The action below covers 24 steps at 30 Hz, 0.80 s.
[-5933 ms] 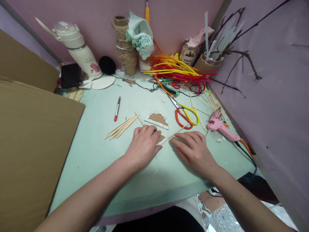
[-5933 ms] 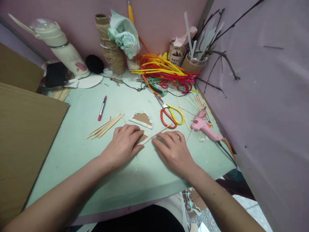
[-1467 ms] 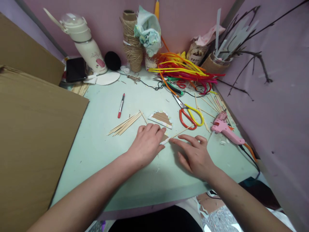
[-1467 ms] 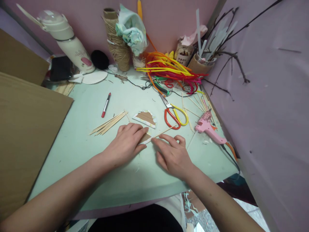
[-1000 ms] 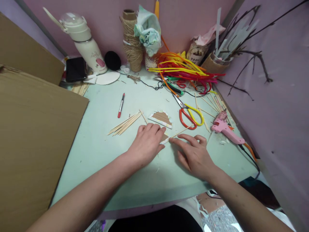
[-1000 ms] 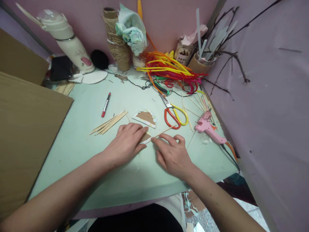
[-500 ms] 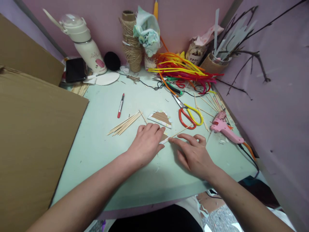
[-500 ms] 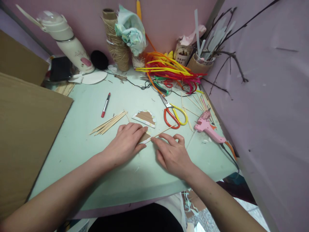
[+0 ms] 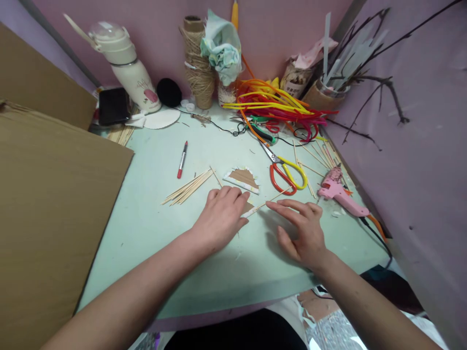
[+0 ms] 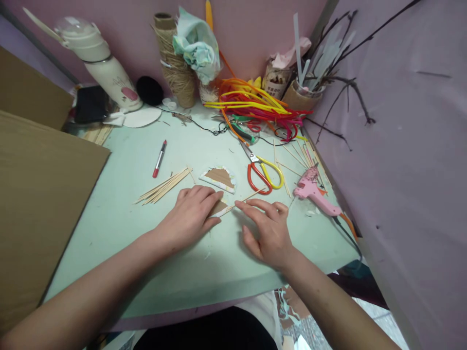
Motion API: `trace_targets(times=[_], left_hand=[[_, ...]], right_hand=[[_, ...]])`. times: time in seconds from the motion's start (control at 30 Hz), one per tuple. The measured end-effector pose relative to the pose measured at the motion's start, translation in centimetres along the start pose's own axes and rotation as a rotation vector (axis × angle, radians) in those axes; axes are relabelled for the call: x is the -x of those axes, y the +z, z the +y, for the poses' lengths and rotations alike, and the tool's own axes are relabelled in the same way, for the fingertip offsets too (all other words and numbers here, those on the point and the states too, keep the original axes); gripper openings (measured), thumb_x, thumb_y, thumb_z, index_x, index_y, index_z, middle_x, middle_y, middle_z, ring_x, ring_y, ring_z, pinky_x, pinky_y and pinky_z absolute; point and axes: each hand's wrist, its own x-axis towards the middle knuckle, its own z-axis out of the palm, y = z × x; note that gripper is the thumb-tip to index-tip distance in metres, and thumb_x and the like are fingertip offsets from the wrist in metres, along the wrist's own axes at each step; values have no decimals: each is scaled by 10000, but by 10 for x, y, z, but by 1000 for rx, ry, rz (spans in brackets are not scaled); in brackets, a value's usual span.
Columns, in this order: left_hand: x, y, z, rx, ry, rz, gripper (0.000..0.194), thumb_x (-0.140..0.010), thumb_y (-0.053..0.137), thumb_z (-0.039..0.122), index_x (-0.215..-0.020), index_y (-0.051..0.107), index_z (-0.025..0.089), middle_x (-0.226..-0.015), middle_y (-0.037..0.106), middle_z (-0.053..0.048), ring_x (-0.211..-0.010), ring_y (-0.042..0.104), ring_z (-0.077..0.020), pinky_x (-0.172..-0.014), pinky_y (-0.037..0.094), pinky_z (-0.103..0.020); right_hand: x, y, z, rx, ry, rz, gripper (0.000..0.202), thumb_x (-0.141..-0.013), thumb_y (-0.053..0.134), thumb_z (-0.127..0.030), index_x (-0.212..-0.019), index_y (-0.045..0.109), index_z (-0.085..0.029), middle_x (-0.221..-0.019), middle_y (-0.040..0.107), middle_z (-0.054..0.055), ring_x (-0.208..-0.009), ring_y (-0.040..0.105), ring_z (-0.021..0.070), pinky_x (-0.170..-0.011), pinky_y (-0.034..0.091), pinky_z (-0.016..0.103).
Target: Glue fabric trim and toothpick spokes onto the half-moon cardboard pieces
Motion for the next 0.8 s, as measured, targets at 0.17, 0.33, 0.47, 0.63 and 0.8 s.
trace_targets(times=[0.17,0.33,0.47,0.63,0.8], left_hand=[[3,-1,-1,12,29,-3,462,-918,589,263,-1351,471,152,-1229,586,-105,-1184,466,-291,-944,355,-449],[7,-3,-4,42,101,-10,503,-902,547,173,-1391,430,157,-1256,593,-102,-1197,465,-280,-973,341,-451],[18,-3,-7,45,97,39,512,-901,575,204,-1390,430,159,-1341,559,-114,-1248,444,-281,-993,329,-450],[34,2,-10,65,17,123,361,-927,563,231,-1285,538,188,-1312,591,-90,-1233,471,-267,-985,332,-445],[40,7,-13,85,-90,212,307,-935,522,220,-1235,580,200,-1261,602,-98,-1197,499,-265,-962,358,-444]], right_hand=[[2,0,2,-29,-4,158,457,-812,570,-69,-1234,497,-226,-1049,739,82,-953,645,253,-831,362,434],[1,-2,2,41,-34,139,339,-816,595,-78,-1115,573,-236,-949,729,49,-849,617,220,-793,378,418],[-1,-3,-2,68,-77,15,248,-834,623,-140,-1047,635,-265,-929,748,10,-860,588,222,-793,338,430],[-3,-1,-5,55,-128,-124,301,-849,628,-181,-1130,665,-282,-1020,756,-26,-898,573,210,-824,308,436],[-5,1,-5,59,-116,-168,263,-871,598,-189,-1118,668,-247,-1044,754,-5,-924,562,217,-839,306,437]])
